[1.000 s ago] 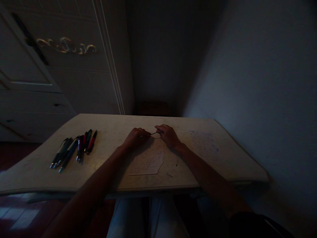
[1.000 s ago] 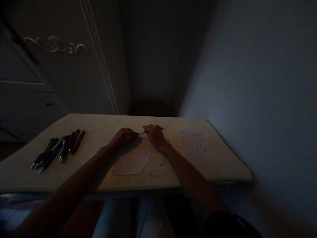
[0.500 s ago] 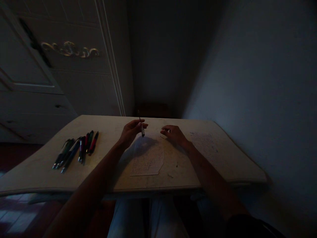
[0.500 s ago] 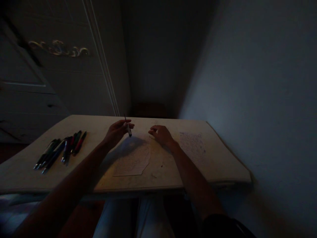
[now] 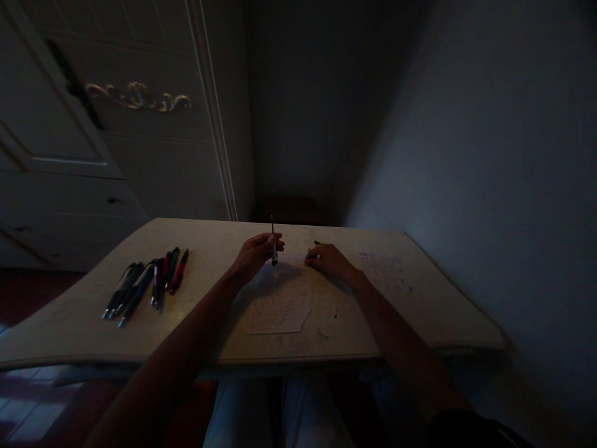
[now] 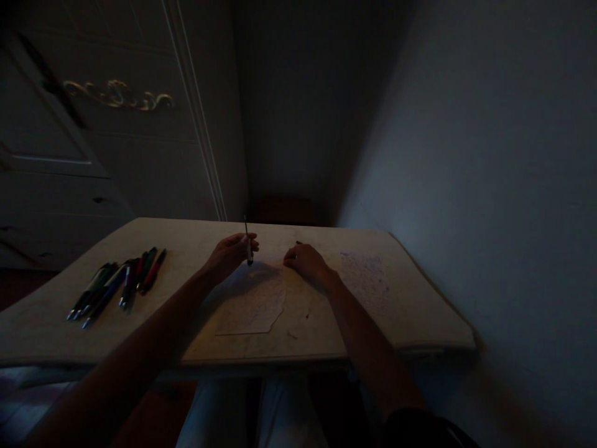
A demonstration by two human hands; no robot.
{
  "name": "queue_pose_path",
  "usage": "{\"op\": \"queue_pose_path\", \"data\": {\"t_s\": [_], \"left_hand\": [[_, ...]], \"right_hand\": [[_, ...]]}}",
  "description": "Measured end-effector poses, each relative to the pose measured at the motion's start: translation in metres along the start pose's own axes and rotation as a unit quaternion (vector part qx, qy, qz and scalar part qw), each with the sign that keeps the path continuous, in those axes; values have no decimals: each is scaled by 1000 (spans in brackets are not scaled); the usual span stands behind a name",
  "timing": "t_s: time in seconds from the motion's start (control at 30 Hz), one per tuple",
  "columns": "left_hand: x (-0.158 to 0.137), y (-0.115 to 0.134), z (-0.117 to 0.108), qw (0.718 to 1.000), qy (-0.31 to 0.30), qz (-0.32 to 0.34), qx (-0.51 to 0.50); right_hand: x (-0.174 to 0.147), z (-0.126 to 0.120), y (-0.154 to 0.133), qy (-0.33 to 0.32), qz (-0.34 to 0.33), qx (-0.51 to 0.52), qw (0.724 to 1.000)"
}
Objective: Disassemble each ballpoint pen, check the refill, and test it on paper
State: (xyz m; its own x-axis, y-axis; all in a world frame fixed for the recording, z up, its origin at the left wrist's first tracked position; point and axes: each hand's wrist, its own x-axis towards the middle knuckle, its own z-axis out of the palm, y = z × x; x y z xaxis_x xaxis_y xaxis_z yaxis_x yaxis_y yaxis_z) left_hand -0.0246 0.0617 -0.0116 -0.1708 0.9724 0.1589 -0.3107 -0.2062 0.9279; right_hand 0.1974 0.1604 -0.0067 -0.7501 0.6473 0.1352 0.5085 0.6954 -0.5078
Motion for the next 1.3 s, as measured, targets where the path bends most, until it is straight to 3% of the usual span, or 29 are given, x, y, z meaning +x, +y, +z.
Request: {"op": "queue_pose_path", "data": {"t_s": [0.13,0.23,0.3,0.43,0.63,1.0,1.3], "left_hand": [[1,-2,-7,978,14,53,202],[2,-7,-11,897,2,148,416],[2,-9,-13,842,-24,195,503],[5,-15,-16,792,-63,233,561],[7,-20,-18,780,-74,205,586],[4,-13,-14,795,-75,204,566],[4,-13,-13,788,-88,198,576]], "right_hand": [[2,2,2,20,-27,-27,999],[4,3,0,68,-32,-17,997],[4,3,-2,107,-26,15,994],[4,5,-6,121,-18,104,987],[4,6,-3,109,-74,106,986],[6,8,7,128,-88,60,986],[5,9,7,130,-96,64,985]]}}
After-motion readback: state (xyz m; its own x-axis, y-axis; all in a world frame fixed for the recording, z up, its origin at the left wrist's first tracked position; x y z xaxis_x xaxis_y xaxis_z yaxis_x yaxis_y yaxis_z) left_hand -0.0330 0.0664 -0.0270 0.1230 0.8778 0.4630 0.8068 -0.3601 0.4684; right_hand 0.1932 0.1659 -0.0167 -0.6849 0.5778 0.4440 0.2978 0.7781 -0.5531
